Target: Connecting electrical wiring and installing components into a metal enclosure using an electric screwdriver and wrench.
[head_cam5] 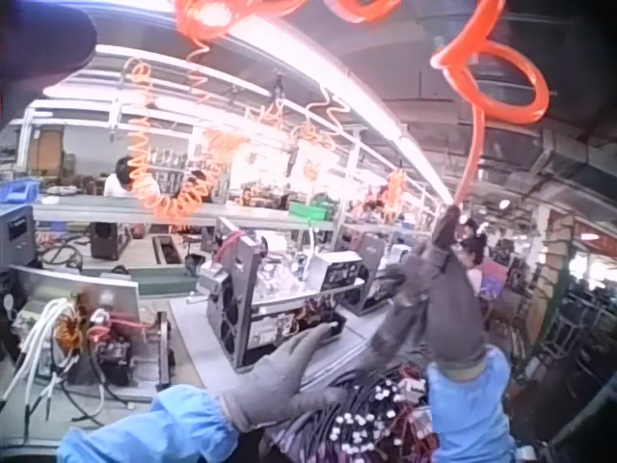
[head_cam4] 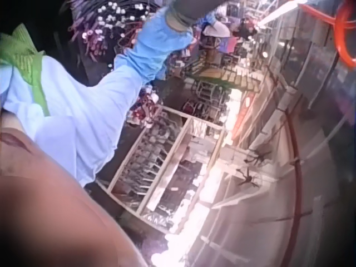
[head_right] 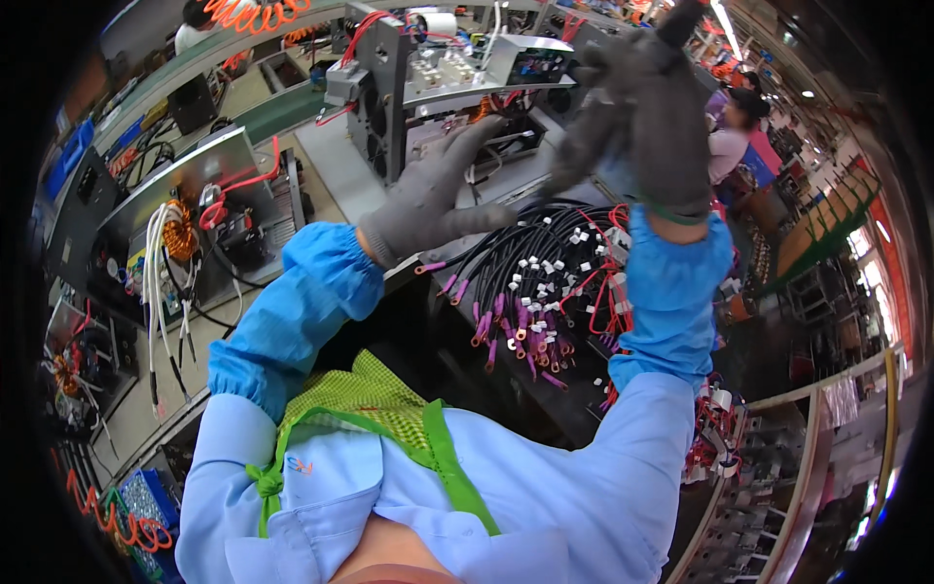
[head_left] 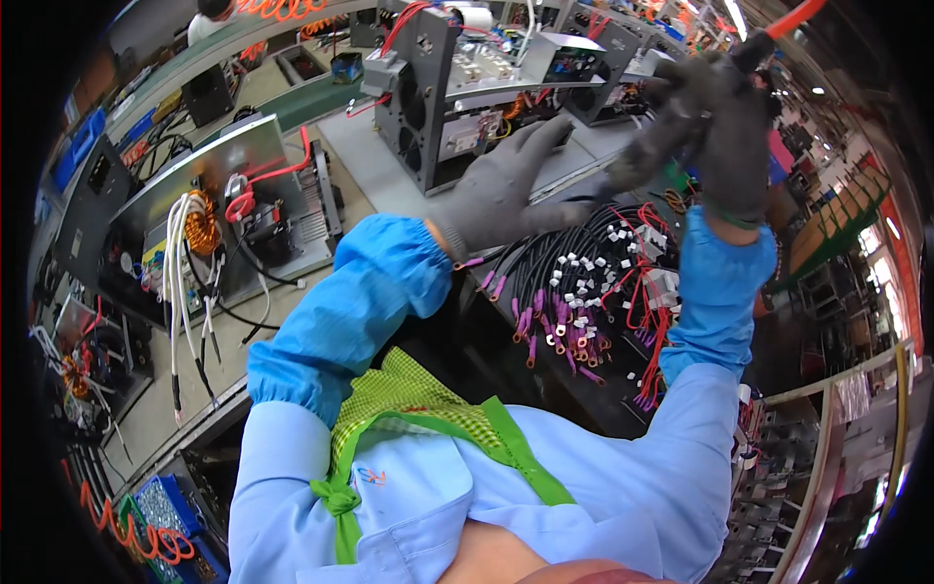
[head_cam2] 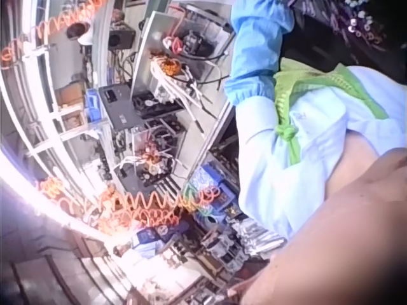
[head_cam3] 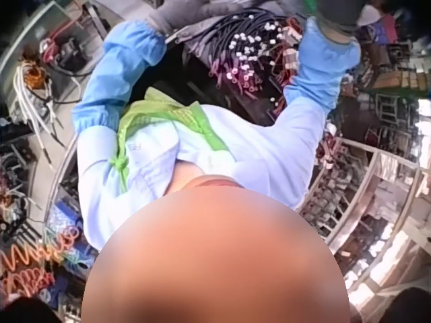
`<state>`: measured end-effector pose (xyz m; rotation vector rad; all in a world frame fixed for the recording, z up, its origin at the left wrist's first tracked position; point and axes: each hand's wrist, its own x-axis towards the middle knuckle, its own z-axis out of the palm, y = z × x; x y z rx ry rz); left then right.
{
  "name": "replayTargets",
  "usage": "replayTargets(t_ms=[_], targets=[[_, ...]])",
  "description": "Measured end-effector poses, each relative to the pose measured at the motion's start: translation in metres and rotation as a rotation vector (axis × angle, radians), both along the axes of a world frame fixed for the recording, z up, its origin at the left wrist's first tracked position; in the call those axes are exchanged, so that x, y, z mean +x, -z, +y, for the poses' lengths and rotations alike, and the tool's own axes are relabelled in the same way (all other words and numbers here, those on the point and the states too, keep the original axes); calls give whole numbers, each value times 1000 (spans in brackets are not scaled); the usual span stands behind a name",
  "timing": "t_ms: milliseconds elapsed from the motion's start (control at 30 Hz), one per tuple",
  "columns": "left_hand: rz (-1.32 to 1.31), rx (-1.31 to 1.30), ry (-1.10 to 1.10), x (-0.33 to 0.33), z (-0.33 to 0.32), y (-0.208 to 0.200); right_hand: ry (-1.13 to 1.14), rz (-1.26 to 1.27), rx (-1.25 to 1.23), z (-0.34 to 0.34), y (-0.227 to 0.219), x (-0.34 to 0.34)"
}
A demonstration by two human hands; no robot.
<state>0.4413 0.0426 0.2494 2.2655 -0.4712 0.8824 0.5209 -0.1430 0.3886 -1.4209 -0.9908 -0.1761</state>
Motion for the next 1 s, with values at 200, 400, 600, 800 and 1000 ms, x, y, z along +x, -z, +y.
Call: replayTargets(t_ms=[200, 400, 600, 800, 1000], targets=[[202, -525, 7, -1, 18, 48, -391, 43, -53, 56, 69, 17], [551, -108, -239, -45, 94, 43, -50, -927, -866, 33, 63, -58], [691, 131, -71, -63, 85, 50, -175, -873, -1041, 73, 131, -10], [714, 335, -51, -59, 108, 72, -464, -564, -1181, 94, 172, 2], [778, 947, -795, -85, 222, 33, -126, -655, -957, 125, 194, 36]])
